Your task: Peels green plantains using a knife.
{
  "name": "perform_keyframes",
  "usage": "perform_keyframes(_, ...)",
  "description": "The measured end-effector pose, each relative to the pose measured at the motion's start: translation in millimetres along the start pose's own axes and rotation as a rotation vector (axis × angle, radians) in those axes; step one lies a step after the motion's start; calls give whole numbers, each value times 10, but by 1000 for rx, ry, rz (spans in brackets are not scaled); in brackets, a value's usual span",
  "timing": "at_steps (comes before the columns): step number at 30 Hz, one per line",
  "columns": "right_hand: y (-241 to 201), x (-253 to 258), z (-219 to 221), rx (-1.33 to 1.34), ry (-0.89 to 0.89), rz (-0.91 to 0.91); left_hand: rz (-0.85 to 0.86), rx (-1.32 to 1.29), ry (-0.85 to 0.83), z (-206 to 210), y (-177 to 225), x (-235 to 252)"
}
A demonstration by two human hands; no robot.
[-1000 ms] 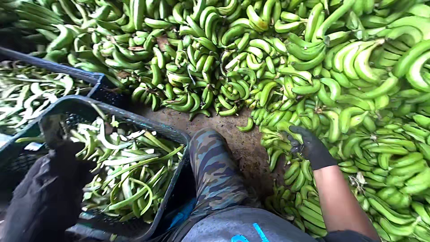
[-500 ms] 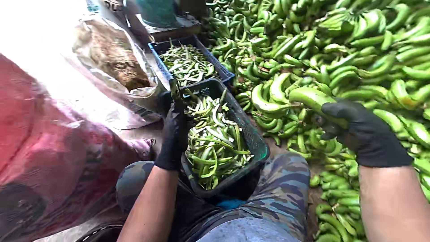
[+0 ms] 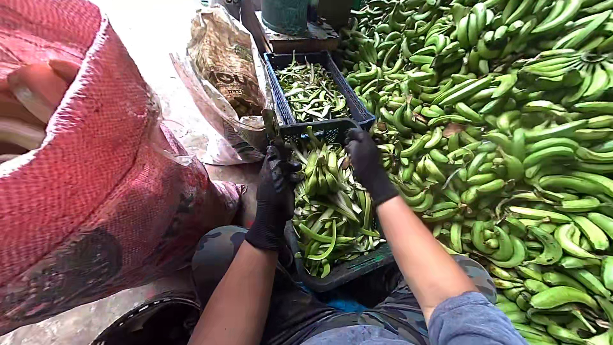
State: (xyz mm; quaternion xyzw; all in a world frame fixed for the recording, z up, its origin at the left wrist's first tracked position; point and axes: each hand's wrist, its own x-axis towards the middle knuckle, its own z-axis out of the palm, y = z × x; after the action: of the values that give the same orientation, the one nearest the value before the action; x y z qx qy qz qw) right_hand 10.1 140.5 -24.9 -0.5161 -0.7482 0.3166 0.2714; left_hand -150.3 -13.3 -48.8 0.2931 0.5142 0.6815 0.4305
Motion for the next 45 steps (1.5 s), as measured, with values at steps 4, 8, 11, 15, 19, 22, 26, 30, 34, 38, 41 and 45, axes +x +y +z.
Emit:
perform_keyframes(4, -93, -485, 775, -609, -305, -398, 31, -164, 38, 57, 84, 56)
perform_keyframes(8, 403, -434, 1248, -947, -625, -373, 16, -61, 29, 22, 56, 5)
perform_keyframes(11, 515, -223, 1113, -1004, -521, -344, -28, -65, 35, 56, -59, 45)
perform_keyframes(15, 545, 46, 759, -934, -405, -304, -168, -123, 31, 146, -374, 140)
perform_keyframes(19, 674, 185, 171, -278, -258, -130, -400, -135, 65, 282, -923, 342)
perform_keyframes(22, 632, 117, 34, 34, -165, -192, -583, -188, -29, 518, -983, 330)
perform_keyframes(26, 327, -21, 145, 159, -207, -405, -615, -402, -222, 710, -1083, 317)
perform_keyframes(30, 69, -119, 80, 893, -164, -340, -380, -170, -178, 850, -1167, 391)
perform_keyframes(34, -59, -126, -558, 1390, -150, -420, -286, 57, -38, 906, -1060, 627)
perform_keyframes(38, 184, -332, -1091, 867, 92, -313, -176, 130, -136, 904, -936, 636)
perform_keyframes(41, 434, -439, -1134, 829, 111, -200, -132, 157, -166, 947, -829, 467)
perform_keyframes(45, 732, -536, -1037, 832, 221, -131, -23, 282, -336, 993, -648, 100)
